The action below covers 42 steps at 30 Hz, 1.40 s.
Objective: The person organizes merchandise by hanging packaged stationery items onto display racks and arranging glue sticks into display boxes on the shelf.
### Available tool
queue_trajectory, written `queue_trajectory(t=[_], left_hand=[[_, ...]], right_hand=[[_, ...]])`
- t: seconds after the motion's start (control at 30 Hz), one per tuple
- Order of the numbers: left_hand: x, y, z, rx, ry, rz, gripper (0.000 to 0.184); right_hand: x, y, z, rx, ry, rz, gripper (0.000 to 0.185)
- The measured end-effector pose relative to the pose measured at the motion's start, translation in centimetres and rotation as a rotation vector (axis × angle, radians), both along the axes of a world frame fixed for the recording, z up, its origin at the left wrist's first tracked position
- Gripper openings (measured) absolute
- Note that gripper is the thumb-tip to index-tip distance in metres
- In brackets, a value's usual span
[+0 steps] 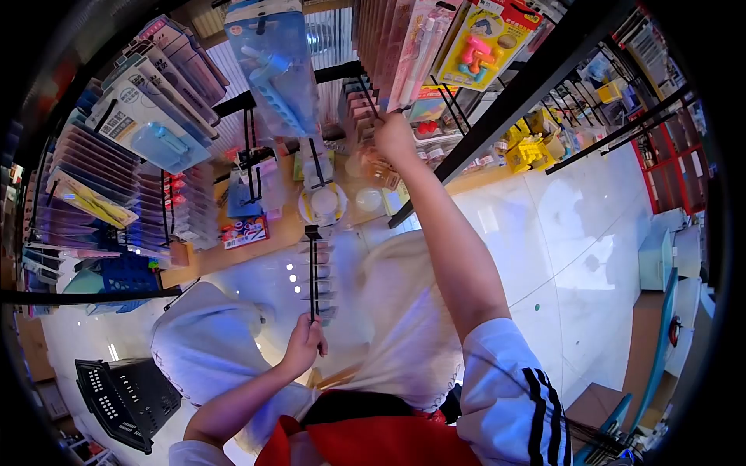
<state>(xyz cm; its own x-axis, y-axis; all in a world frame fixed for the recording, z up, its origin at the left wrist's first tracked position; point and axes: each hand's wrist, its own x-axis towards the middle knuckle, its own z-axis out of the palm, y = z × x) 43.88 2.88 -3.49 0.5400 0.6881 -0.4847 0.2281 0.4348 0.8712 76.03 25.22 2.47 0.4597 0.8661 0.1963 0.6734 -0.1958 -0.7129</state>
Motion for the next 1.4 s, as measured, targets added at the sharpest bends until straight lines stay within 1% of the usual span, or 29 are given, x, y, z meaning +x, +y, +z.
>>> queue_trajectory(t=[0.07,0.1,0.17,0.2,0.33,0.37,0.47,0.57,0.67,0.7,0.8,0.9,1.0,1.13,1.17,1.27,1.3,1.4], left_hand=[[0.1,0.0,0.2,-0.007,-0.012,0.003,0.015],[0.1,0.0,0.3,-0.011,-0.02,0.007,0.015],[0.0,0.1,0.5,-0.015,-0.037,0.009,0.016],[0.0,0.2,0.6,-0.017,-0.047,0.011,0.016],[-0.3,0.4,0.9,-0.02,-0.073,0.022,0.016],[-0.3,0.4,1.0,-0.017,-0.079,0.025,0.016],[-0.5,0.5,1.2,-0.015,-0.086,0.033,0.016],[-0.6,0.5,1.4,-0.029,-0.089,0.07,0.016],[-0.7,0.5,1.8,-0.03,-0.102,0.09,0.015],[-0.8,0.6,1.9,-0.03,-0.108,0.09,0.015],[-0.9,0.6,2.3,-0.037,-0.098,0.09,0.015],[-1.0,0.7,2.5,-0.019,-0.106,0.083,0.015],[-1.0,0.7,2.6,-0.018,-0.144,0.102,0.014],[-1.1,0.2,2.8,-0.041,-0.145,0.108,0.014],[-1.2,0.1,2.9,-0.031,-0.136,0.096,0.014],[-1.0,0.1,2.7,-0.007,-0.125,0.08,0.013],[-1.0,0.1,2.5,-0.004,-0.118,0.082,0.013],[-1.0,-0.1,2.1,-0.035,-0.141,0.084,0.014]], right_hand=[[0.7,0.8,-1.5,0.05,0.063,0.007,0.021],[0.9,0.5,-1.1,0.045,0.08,0.032,0.023],[1.6,1.1,-2.4,0.084,0.114,0.001,0.023],[1.4,1.1,-1.9,0.103,0.13,-0.014,0.023],[0.8,-0.1,0.3,-0.055,-0.083,-0.082,0.025],[0.4,-0.2,0.6,-0.075,-0.143,-0.103,0.024],[0.5,0.0,-0.8,-0.064,-0.261,-0.138,0.021],[-0.2,-0.3,0.2,-0.128,-0.229,-0.133,0.018],[-0.4,-0.2,0.2,-0.132,-0.258,-0.177,0.017],[-0.9,-0.4,1.0,-0.15,-0.272,-0.182,0.016],[-0.9,-0.4,0.5,-0.139,-0.28,-0.163,0.018],[1.0,-0.1,-0.5,-0.011,-0.215,-0.094,0.024],[2.1,-0.1,-0.8,0.115,-0.067,0.037,0.026],[1.9,-0.2,-0.5,0.041,-0.155,0.075,0.026],[1.9,-0.4,-0.4,0.08,-0.151,0.084,0.023],[3.1,0.6,-0.9,-0.101,0.201,0.06,0.019],[3.2,1.2,-0.7,-0.085,0.235,0.044,0.016],[3.2,1.3,-1.4,-0.051,-0.231,0.04,0.017]])
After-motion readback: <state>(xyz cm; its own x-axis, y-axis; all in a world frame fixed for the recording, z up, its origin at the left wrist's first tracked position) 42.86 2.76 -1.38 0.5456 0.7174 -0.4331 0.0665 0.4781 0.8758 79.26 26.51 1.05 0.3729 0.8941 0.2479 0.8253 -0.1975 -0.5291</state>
